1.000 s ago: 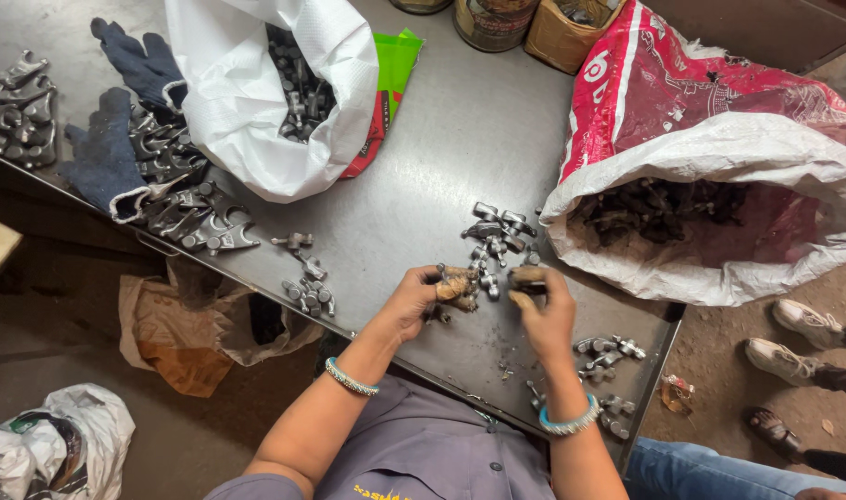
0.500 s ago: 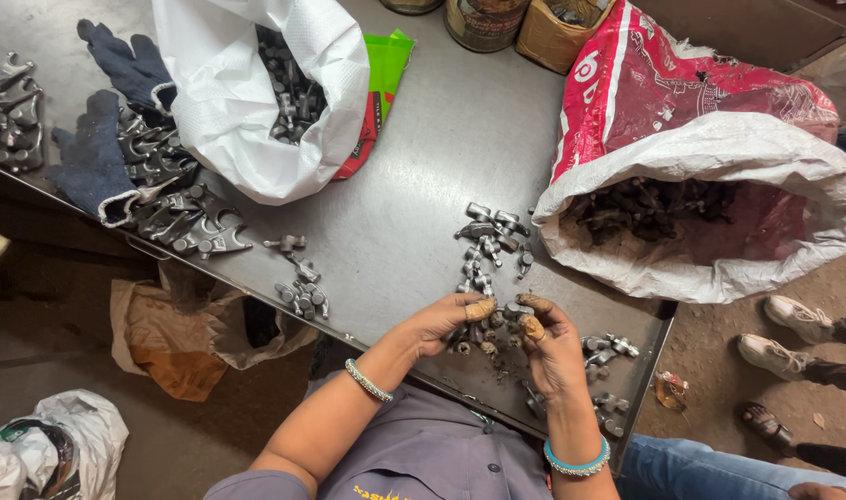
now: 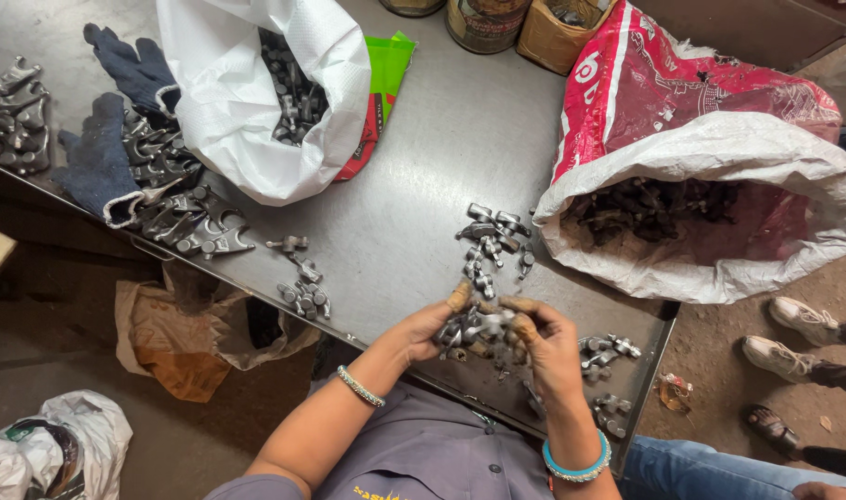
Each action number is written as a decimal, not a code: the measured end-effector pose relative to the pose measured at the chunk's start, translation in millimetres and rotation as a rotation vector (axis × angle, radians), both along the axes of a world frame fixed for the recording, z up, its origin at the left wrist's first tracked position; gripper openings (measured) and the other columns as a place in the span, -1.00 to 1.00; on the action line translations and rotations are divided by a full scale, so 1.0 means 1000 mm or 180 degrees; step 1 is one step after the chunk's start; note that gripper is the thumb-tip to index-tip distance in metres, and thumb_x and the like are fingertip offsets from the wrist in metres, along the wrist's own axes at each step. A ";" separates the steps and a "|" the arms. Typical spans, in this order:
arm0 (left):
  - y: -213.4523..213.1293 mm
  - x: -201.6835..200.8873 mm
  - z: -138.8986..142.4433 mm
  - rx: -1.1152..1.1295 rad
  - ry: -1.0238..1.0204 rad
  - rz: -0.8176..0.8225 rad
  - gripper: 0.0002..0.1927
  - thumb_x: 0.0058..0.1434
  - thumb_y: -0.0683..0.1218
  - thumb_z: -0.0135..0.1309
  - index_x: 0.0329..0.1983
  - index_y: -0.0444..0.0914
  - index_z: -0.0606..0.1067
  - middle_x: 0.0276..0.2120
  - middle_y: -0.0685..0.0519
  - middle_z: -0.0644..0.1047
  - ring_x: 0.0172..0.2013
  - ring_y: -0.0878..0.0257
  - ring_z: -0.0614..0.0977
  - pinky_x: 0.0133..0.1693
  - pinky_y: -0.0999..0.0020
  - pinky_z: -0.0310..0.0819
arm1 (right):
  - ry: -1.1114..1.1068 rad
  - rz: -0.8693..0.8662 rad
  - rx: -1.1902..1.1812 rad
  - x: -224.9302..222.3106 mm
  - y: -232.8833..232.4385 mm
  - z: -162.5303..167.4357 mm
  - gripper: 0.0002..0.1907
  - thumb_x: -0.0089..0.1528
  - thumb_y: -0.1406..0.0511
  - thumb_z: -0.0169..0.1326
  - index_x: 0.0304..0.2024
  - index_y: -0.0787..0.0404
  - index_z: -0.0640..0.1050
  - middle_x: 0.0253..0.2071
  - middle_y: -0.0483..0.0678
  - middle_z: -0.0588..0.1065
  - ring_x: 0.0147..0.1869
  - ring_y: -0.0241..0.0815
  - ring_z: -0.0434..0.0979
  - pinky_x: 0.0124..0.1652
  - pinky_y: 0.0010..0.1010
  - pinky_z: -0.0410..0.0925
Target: The person sorts small metal fittings on a metal table, picking up individual pieces by hand, looking them over, and placing them into separate piles and bags. The person occasionally pours pieces from a white sack onto the table and gathers sorted pieces together.
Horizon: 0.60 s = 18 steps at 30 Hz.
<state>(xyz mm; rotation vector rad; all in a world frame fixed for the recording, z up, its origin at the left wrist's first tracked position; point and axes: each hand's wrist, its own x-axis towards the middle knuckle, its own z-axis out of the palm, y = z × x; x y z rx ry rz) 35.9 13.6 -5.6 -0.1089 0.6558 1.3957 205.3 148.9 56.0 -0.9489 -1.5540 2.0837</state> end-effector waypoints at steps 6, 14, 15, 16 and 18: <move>-0.019 -0.018 0.003 0.0175 -0.0123 0.0384 -0.53 0.34 0.23 0.05 0.03 -0.23 0.55 -0.27 0.03 0.66 -0.34 0.17 0.72 -0.49 0.41 0.58 | -0.1117 0.0200 0.3539 -0.060 -0.009 0.009 -0.45 -0.01 0.31 0.40 0.00 0.32 0.55 -0.08 0.12 0.52 -0.08 0.03 0.52 -0.25 -0.34 0.46; -0.028 -0.042 0.007 0.0046 0.0336 0.0690 -0.59 0.35 0.15 0.12 0.03 -0.23 0.57 -0.28 0.06 0.65 -0.34 0.28 0.69 -0.47 0.41 0.57 | -0.0888 -0.0108 0.1470 -0.049 0.000 -0.024 -0.57 0.07 0.39 0.38 -0.05 0.28 0.52 -0.17 -0.02 0.60 -0.16 -0.18 0.60 -0.14 -0.42 0.47; -0.029 -0.041 0.006 0.0037 0.0351 0.0714 -0.59 0.36 0.16 0.13 0.05 -0.23 0.57 -0.29 0.07 0.64 -0.36 0.30 0.68 -0.47 0.40 0.57 | -0.0522 -0.0133 0.1010 -0.042 0.003 -0.026 -0.59 0.08 0.43 0.35 -0.05 0.31 0.52 -0.17 -0.01 0.59 -0.15 -0.21 0.60 -0.13 -0.44 0.48; -0.029 -0.040 0.005 0.0029 0.0360 0.0730 -0.58 0.37 0.16 0.14 0.07 -0.23 0.58 -0.30 0.09 0.63 -0.37 0.33 0.67 -0.47 0.40 0.58 | -0.0164 -0.0166 0.0552 -0.034 0.004 -0.027 -0.62 0.10 0.46 0.32 -0.04 0.34 0.52 -0.17 0.00 0.58 -0.15 -0.24 0.60 -0.11 -0.45 0.49; -0.026 -0.038 0.004 0.0200 0.0377 0.0682 -0.54 0.42 0.15 0.16 0.14 -0.29 0.59 -0.27 0.08 0.62 -0.40 0.39 0.60 -0.44 0.44 0.57 | 0.0213 -0.0212 -0.0145 -0.026 0.007 -0.027 -0.64 0.13 0.51 0.26 -0.02 0.39 0.51 -0.16 0.01 0.57 -0.14 -0.27 0.60 -0.10 -0.48 0.50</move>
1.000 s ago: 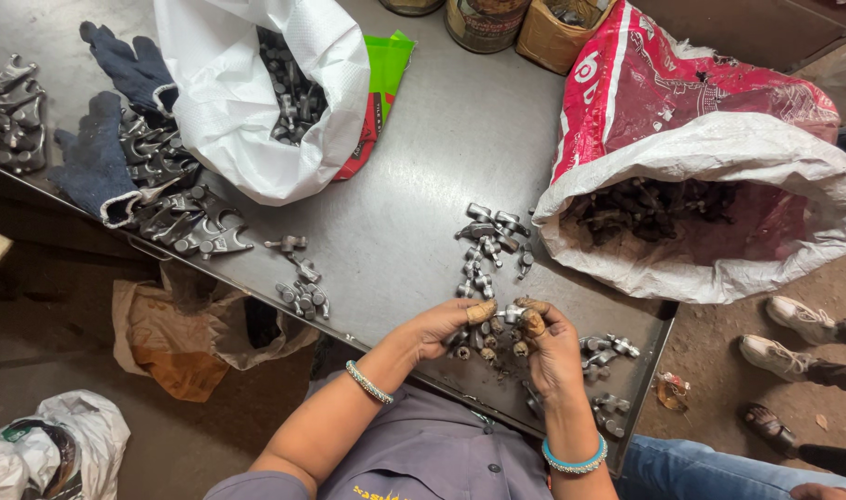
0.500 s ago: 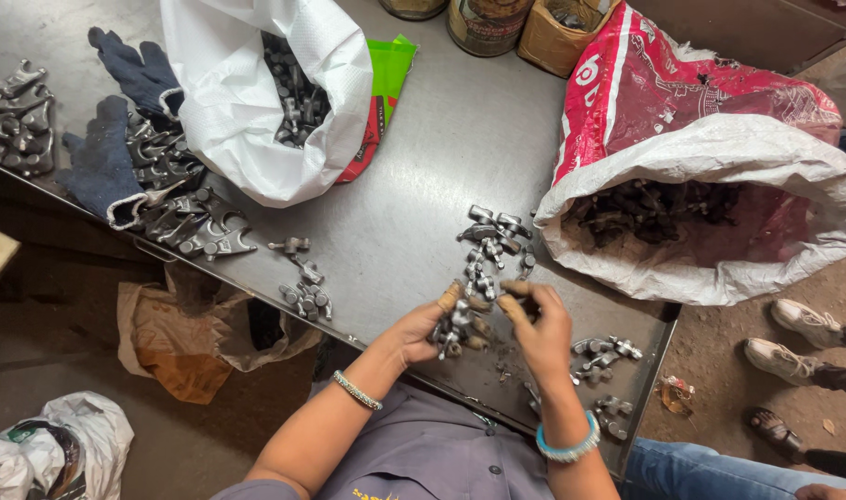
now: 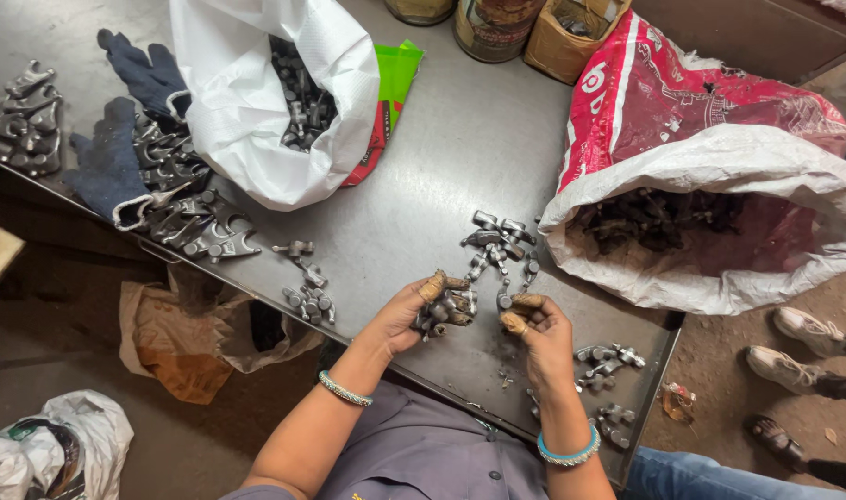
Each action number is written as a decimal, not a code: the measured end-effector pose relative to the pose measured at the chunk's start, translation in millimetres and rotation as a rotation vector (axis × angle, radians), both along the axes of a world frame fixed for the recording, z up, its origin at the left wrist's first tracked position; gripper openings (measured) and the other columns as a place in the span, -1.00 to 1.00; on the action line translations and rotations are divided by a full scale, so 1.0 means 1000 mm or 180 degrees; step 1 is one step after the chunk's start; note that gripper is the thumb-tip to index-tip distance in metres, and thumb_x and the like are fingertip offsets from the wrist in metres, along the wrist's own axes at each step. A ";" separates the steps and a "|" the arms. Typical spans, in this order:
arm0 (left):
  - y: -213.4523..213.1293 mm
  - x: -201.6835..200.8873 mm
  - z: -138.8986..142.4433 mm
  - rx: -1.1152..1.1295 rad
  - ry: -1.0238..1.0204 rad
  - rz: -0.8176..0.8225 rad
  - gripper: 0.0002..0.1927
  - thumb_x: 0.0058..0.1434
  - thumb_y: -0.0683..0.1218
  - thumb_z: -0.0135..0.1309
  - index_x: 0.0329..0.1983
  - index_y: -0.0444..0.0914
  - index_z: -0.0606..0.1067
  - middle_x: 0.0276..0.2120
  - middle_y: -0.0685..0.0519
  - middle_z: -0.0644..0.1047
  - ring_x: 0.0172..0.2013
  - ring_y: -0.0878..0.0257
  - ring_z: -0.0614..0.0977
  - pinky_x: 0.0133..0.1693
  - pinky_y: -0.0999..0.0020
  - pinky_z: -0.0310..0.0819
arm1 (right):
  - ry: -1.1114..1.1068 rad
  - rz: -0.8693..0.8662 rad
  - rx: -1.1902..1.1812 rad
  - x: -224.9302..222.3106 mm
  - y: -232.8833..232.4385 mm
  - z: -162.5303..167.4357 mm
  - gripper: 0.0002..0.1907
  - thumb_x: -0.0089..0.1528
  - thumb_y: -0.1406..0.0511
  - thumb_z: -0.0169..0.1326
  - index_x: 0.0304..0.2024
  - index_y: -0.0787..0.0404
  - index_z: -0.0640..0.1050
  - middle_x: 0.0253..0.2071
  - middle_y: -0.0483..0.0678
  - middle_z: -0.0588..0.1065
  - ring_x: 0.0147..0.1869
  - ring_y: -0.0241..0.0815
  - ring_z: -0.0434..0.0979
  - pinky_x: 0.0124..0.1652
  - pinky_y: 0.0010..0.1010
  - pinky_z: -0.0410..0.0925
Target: The person sorts small metal fittings on a metal table, picking up individual pieces by hand, looking them over, and placing them into separate piles and bags. The person occasionally pours pieces from a white sack onto the table and gathers sorted pieces together.
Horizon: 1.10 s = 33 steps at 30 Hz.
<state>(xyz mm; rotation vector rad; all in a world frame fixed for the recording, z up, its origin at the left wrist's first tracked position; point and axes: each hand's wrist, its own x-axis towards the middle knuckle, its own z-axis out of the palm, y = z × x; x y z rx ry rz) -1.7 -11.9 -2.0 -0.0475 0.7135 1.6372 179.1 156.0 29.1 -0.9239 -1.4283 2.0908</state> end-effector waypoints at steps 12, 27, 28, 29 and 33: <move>0.004 0.014 0.002 0.0034 -0.0677 0.0032 -0.44 0.25 0.25 0.13 0.11 -0.24 0.54 -0.18 -0.04 0.67 -0.29 0.18 0.73 -0.43 0.37 0.57 | -0.1454 0.0744 0.3161 -0.054 -0.011 0.049 -0.60 0.24 0.31 0.19 0.15 0.04 0.64 -0.28 0.03 0.49 -0.20 -0.06 0.44 -0.14 -0.23 0.38; -0.006 -0.008 0.007 -0.0192 -0.0516 0.0316 -0.51 0.30 0.17 0.15 0.07 -0.29 0.55 -0.20 -0.04 0.66 -0.40 0.33 0.65 -0.46 0.45 0.53 | -0.1873 0.0253 0.3107 0.025 -0.028 0.022 -0.73 0.02 0.38 0.35 -0.24 0.23 0.58 -0.23 -0.02 0.59 -0.11 -0.02 0.56 -0.08 -0.26 0.41; -0.003 -0.007 0.007 -0.0164 -0.0503 0.0295 -0.51 0.31 0.17 0.14 0.07 -0.29 0.55 -0.20 -0.04 0.66 -0.40 0.33 0.65 -0.47 0.46 0.53 | -0.1832 0.0121 0.2691 0.029 -0.024 0.016 -0.73 0.05 0.41 0.32 -0.21 0.25 0.57 -0.24 -0.04 0.61 -0.14 -0.09 0.61 -0.10 -0.33 0.44; -0.001 -0.005 0.008 -0.0075 -0.0453 0.0248 -0.51 0.33 0.17 0.14 0.09 -0.30 0.55 -0.20 -0.05 0.65 -0.39 0.31 0.66 -0.45 0.44 0.55 | -0.1777 -0.0007 0.2276 0.032 -0.020 0.011 -0.73 0.08 0.44 0.30 -0.19 0.28 0.55 -0.25 -0.05 0.63 -0.18 -0.17 0.65 -0.12 -0.39 0.47; 0.001 0.001 0.011 0.0099 -0.0237 0.0048 -0.48 0.30 0.17 0.13 0.10 -0.32 0.54 -0.16 -0.09 0.66 -0.26 0.17 0.73 -0.39 0.40 0.61 | 0.0019 -0.0117 0.0260 0.038 -0.009 -0.001 -0.70 0.16 0.49 0.28 -0.09 0.36 0.51 -0.17 0.02 0.58 -0.13 -0.26 0.60 -0.10 -0.49 0.50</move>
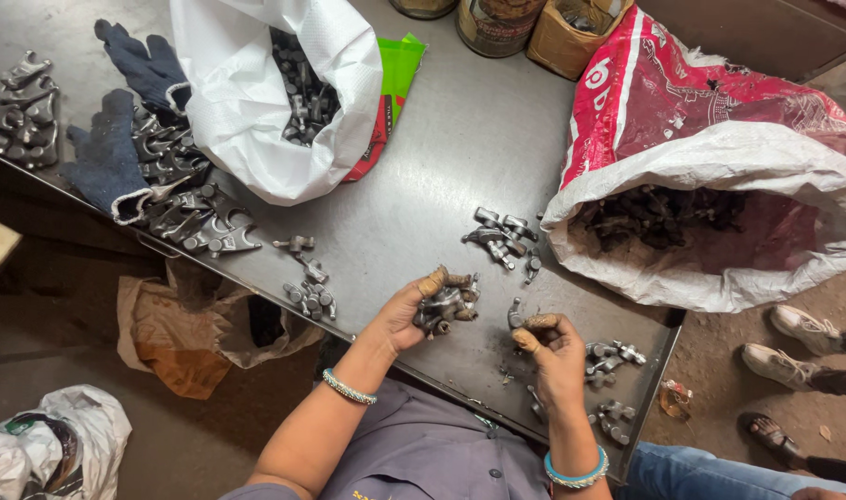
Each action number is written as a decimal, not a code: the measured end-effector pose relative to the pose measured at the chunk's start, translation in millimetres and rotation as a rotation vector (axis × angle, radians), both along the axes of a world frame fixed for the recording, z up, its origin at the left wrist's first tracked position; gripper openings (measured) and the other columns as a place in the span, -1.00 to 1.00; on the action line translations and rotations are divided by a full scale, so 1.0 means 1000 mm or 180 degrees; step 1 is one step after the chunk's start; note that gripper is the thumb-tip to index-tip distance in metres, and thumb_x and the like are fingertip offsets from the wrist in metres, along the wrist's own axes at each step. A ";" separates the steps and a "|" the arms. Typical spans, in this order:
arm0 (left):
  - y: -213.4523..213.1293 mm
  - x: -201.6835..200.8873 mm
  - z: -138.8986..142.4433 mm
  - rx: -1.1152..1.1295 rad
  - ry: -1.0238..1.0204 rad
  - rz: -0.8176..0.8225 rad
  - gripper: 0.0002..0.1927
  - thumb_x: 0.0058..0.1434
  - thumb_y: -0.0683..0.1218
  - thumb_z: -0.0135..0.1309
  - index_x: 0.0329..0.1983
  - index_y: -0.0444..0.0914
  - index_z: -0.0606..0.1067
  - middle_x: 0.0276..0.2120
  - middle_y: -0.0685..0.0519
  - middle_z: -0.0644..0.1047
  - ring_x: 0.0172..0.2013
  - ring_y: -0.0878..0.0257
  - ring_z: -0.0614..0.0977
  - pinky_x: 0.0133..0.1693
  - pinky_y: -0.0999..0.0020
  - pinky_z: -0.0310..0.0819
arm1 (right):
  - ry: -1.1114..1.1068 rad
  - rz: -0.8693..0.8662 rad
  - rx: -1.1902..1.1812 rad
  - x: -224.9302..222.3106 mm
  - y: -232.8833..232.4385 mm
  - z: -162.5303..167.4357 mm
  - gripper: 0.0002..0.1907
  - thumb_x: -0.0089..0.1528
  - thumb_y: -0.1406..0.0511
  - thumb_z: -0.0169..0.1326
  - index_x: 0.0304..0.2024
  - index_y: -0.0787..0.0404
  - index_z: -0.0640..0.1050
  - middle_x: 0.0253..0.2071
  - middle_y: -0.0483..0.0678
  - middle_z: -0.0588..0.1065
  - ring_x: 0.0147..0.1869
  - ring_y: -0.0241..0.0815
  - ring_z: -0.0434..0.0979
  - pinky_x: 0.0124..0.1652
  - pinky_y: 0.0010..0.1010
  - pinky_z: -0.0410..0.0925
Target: The person sorts small metal fittings on a metal table, picking up individual pieces by hand, looking them over, and placing them into separate piles and bags. The person occasionally pours pieces from a white sack onto the table and gathers sorted pieces together.
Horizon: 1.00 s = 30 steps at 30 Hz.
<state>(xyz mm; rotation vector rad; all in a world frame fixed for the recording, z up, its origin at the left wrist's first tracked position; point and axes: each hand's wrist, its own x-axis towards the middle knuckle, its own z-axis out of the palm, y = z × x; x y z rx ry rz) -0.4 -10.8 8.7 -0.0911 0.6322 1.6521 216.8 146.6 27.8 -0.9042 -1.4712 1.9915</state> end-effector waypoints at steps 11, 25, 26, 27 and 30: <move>0.005 0.035 -0.022 0.0014 -0.0231 -0.0154 -0.51 0.29 0.15 0.19 0.13 -0.25 0.55 -0.07 -0.04 0.64 -0.17 0.17 0.70 -0.28 0.28 0.67 | -0.0278 0.0654 0.0500 -0.038 -0.019 0.034 -0.79 0.28 0.43 0.21 -0.05 0.43 0.60 -0.21 -0.02 0.59 -0.19 -0.33 0.54 -0.19 -0.56 0.43; -0.026 -0.025 -0.022 -0.0017 -0.0247 0.0506 -0.55 0.27 0.06 0.19 0.16 -0.22 0.52 0.02 -0.11 0.62 -0.04 0.02 0.67 -0.39 0.36 0.53 | -0.1806 0.0379 0.2349 -0.086 -0.036 0.021 -0.49 0.03 0.30 0.42 -0.05 0.30 0.48 -0.19 0.02 0.58 -0.15 -0.08 0.60 -0.14 -0.30 0.44; -0.024 -0.024 -0.020 0.0007 -0.0254 0.0480 -0.54 0.26 0.07 0.19 0.16 -0.23 0.52 0.02 -0.11 0.62 -0.04 0.00 0.67 -0.40 0.36 0.53 | -0.1826 0.0389 0.1873 -0.082 -0.028 0.015 -0.50 0.05 0.30 0.40 -0.05 0.29 0.48 -0.18 -0.03 0.60 -0.16 -0.16 0.63 -0.14 -0.37 0.46; -0.024 -0.022 -0.019 0.0029 -0.0266 0.0451 -0.53 0.26 0.07 0.18 0.16 -0.23 0.52 0.01 -0.11 0.62 -0.04 -0.01 0.68 -0.41 0.36 0.53 | -0.1379 0.0396 0.1501 -0.076 -0.019 0.010 -0.52 0.06 0.34 0.39 -0.04 0.30 0.48 -0.19 -0.01 0.58 -0.16 -0.18 0.60 -0.14 -0.40 0.47; -0.018 -0.018 -0.019 0.0157 -0.0265 0.0330 -0.53 0.24 0.07 0.18 0.15 -0.25 0.52 0.01 -0.11 0.63 -0.05 -0.05 0.70 -0.43 0.37 0.52 | -0.0378 0.0376 0.0447 -0.058 -0.002 -0.004 -0.58 0.11 0.44 0.34 -0.03 0.33 0.47 -0.20 0.02 0.56 -0.17 -0.24 0.57 -0.14 -0.47 0.48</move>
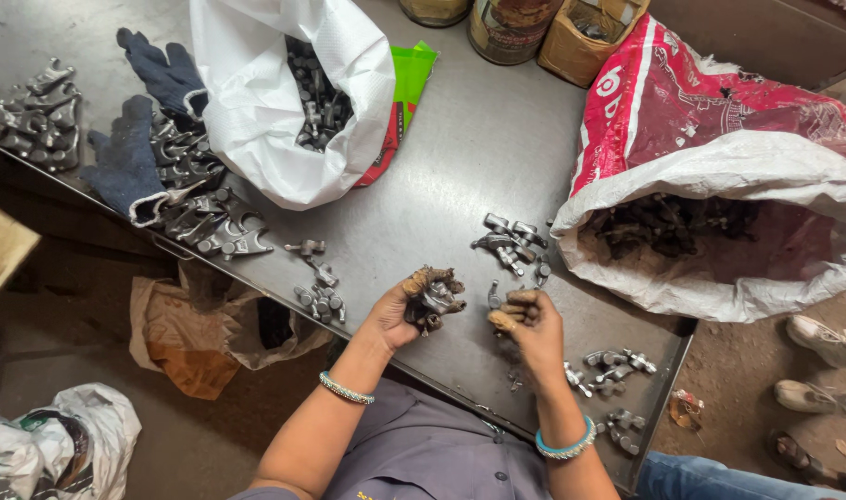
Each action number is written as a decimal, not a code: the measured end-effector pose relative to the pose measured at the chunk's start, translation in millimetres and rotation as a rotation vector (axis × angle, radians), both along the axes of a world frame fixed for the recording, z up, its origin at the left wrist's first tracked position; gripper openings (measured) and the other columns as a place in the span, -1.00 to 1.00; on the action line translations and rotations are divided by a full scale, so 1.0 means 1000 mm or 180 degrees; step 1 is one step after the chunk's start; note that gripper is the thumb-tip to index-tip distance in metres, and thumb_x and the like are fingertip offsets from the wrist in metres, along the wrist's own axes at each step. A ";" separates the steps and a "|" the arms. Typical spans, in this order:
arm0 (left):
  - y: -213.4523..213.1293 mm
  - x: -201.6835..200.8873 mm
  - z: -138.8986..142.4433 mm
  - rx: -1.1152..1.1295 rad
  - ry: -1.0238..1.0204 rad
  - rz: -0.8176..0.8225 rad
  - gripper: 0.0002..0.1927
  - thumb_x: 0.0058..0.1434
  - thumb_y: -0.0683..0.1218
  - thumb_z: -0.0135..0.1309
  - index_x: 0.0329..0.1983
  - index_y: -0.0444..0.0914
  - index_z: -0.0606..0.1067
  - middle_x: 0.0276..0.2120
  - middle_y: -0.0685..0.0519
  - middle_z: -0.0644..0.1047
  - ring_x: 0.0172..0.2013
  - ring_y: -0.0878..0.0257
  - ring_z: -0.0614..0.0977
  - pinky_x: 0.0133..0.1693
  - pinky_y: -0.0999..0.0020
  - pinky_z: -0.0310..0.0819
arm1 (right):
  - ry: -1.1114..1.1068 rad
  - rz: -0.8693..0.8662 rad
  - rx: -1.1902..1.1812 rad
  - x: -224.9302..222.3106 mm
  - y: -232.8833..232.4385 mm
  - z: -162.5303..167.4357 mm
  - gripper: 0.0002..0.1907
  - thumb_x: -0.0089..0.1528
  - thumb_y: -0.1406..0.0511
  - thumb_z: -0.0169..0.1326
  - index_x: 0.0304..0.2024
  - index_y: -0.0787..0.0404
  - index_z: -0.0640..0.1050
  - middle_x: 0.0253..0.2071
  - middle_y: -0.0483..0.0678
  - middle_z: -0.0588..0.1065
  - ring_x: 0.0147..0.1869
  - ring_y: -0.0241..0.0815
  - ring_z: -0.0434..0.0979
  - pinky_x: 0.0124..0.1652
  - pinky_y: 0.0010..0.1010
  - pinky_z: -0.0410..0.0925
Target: The person sorts small metal fittings on a metal table, picking up individual pieces by hand, looking them over, and placing them into separate piles and bags. The person occasionally pours pieces from a white sack onto the table and gathers sorted pieces together.
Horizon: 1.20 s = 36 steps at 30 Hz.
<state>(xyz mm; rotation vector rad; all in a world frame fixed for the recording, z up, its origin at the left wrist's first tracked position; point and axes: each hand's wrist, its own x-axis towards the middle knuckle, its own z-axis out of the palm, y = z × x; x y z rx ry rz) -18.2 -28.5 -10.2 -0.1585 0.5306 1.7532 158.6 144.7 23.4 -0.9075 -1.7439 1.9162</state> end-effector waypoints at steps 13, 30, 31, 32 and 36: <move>0.017 0.028 -0.005 0.0296 -0.0005 -0.0298 -0.53 0.29 0.04 0.21 0.16 -0.31 0.52 0.02 -0.20 0.61 -0.07 -0.08 0.70 -0.28 0.29 0.62 | 0.0411 -0.0409 -0.2771 0.052 0.019 -0.010 -0.64 0.30 0.37 0.03 0.12 0.46 0.46 -0.17 0.11 0.59 -0.23 -0.22 0.61 -0.32 -0.54 0.47; 0.020 0.030 0.018 -0.0153 -0.0646 -0.0091 -0.50 0.21 0.21 0.19 0.06 -0.21 0.58 -0.03 -0.10 0.65 -0.11 -0.02 0.68 -0.36 0.30 0.60 | -0.1394 0.0017 0.3363 -0.051 0.010 0.030 -0.66 0.08 0.37 0.31 -0.12 0.28 0.52 -0.18 0.12 0.55 -0.03 0.16 0.47 -0.02 -0.08 0.36; 0.022 0.030 0.024 -0.0217 -0.0605 -0.0090 -0.51 0.22 0.21 0.20 0.05 -0.20 0.58 -0.03 -0.09 0.65 -0.15 0.03 0.68 -0.37 0.29 0.59 | -0.1383 0.0052 0.3317 -0.045 0.008 0.022 -0.71 0.11 0.37 0.30 -0.14 0.26 0.52 -0.18 0.09 0.55 -0.03 0.15 0.48 -0.02 -0.08 0.36; 0.028 0.034 0.029 -0.0118 -0.0665 -0.0107 -0.52 0.27 0.20 0.20 0.05 -0.22 0.57 -0.03 -0.09 0.64 -0.14 0.06 0.67 -0.32 0.27 0.61 | -0.1376 0.0088 0.3266 -0.035 0.006 0.015 -0.75 0.14 0.38 0.28 -0.17 0.24 0.52 -0.17 0.07 0.56 -0.03 0.14 0.49 -0.01 -0.08 0.37; 0.083 0.056 0.055 0.0262 -0.0957 -0.0366 -0.51 0.38 0.17 0.21 0.05 -0.35 0.53 -0.05 -0.12 0.61 -0.11 0.10 0.67 -0.14 0.22 0.68 | -0.1062 0.0232 0.3257 0.015 -0.008 -0.003 -0.63 0.15 0.45 0.16 0.03 0.27 0.52 -0.07 0.13 0.55 0.01 0.16 0.50 0.00 -0.12 0.39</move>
